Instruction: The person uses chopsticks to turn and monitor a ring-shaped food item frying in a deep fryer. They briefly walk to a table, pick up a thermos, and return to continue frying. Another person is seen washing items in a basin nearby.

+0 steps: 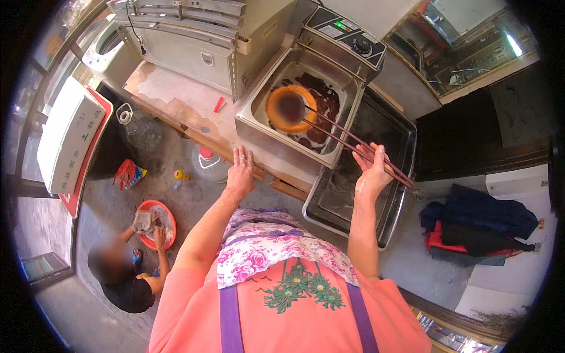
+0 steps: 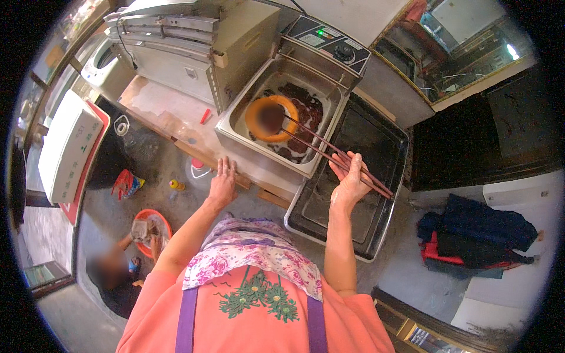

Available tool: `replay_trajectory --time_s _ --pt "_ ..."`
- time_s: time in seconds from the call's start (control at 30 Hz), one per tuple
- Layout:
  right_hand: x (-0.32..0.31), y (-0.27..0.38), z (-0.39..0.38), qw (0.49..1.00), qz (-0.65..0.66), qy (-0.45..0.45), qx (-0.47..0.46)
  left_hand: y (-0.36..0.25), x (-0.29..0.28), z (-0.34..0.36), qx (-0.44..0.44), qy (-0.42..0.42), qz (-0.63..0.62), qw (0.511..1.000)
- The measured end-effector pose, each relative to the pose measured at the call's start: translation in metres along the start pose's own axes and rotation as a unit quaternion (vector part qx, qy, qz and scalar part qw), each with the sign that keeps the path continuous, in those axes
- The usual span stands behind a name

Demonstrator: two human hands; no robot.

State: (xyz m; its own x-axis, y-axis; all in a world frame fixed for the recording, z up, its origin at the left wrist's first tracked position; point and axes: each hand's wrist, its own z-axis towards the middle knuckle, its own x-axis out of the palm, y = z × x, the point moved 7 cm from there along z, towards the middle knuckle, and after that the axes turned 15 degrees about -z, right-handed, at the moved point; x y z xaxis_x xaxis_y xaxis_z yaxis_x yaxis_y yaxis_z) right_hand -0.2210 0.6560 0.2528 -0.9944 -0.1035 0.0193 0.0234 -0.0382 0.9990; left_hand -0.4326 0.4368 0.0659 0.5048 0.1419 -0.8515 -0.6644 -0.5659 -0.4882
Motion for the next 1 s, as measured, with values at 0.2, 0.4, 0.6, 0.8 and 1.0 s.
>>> replay_trajectory --time_s 0.2,0.4,0.6,0.8,1.0 --pt "0.019 -0.02 0.01 1.0 0.014 -0.008 0.007 -0.002 -0.002 0.001 0.003 0.001 0.008 1.0" --pt "0.021 -0.045 0.015 0.993 0.078 -0.028 0.083 -0.002 -0.002 0.001 0.009 0.007 0.036 0.999" --pt "-0.019 -0.075 0.021 0.967 0.203 -0.01 0.156 -0.001 -0.002 0.001 0.009 0.007 0.024 1.0" --pt "-0.072 -0.049 0.01 0.983 0.141 -0.05 0.109 -0.003 -0.004 0.0 0.005 0.017 0.013 1.0" --pt "-0.087 0.027 -0.004 0.996 -0.029 -0.081 -0.014 -0.002 -0.001 0.003 0.006 0.013 0.019 1.0"
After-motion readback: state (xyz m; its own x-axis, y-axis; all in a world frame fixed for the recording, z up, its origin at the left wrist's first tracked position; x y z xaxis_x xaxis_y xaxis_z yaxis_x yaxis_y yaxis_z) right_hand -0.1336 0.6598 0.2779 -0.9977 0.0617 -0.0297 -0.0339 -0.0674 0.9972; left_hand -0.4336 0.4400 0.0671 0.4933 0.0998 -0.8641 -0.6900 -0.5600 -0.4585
